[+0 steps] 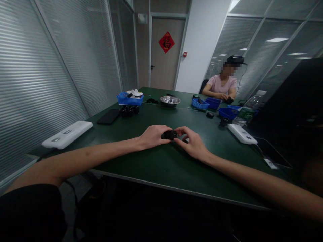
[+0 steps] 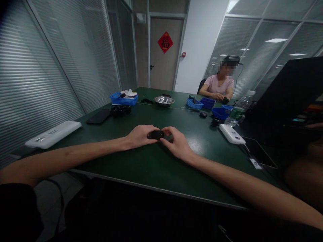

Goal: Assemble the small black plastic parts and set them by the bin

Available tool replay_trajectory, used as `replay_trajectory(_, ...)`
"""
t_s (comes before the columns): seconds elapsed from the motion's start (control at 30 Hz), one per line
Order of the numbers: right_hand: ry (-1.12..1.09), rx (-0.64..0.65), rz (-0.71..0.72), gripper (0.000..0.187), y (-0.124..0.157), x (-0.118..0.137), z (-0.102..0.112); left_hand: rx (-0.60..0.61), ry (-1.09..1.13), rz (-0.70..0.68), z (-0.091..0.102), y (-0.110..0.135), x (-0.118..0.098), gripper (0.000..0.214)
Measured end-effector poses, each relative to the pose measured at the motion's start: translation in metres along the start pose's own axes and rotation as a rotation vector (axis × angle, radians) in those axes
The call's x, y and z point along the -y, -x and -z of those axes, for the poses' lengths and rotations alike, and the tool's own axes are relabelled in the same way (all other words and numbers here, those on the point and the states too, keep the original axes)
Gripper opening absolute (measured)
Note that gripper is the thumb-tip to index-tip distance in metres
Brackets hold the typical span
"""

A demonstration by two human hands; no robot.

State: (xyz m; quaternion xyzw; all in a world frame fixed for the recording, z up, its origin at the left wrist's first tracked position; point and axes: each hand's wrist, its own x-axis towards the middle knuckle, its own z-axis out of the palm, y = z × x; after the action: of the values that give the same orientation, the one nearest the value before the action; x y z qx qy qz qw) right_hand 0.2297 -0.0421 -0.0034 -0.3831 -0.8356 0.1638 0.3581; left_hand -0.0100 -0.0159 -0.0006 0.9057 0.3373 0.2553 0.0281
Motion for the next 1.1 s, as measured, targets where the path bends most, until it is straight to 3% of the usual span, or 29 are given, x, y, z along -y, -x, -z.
replay_trajectory(0.27,-0.009,-0.021,0.039,0.031,0.0003,0.0027,0.0006,-0.008,0.001,-0.008,0.0010,0.0000,-0.0013,0.041)
replay_trajectory(0.5,-0.034,0.012,-0.145,0.029,-0.0013,0.0078,0.0004,-0.012,-0.020,0.002,0.0004,-0.0003,-0.0024,0.045)
replay_trajectory(0.73,-0.039,-0.001,0.043,0.035,-0.0005,0.0044,0.0003,-0.009,0.000,-0.001,0.0014,-0.0002,-0.0027,0.041)
replay_trajectory(0.93,-0.005,0.006,-0.094,0.030,-0.0010,0.0062,0.0005,-0.012,-0.008,0.013,0.0007,-0.0004,-0.0014,0.044)
replay_trajectory(1.1,-0.034,0.014,0.022,0.034,-0.0004,0.0044,0.0006,-0.008,0.017,0.008,0.0018,-0.0005,-0.0027,0.043)
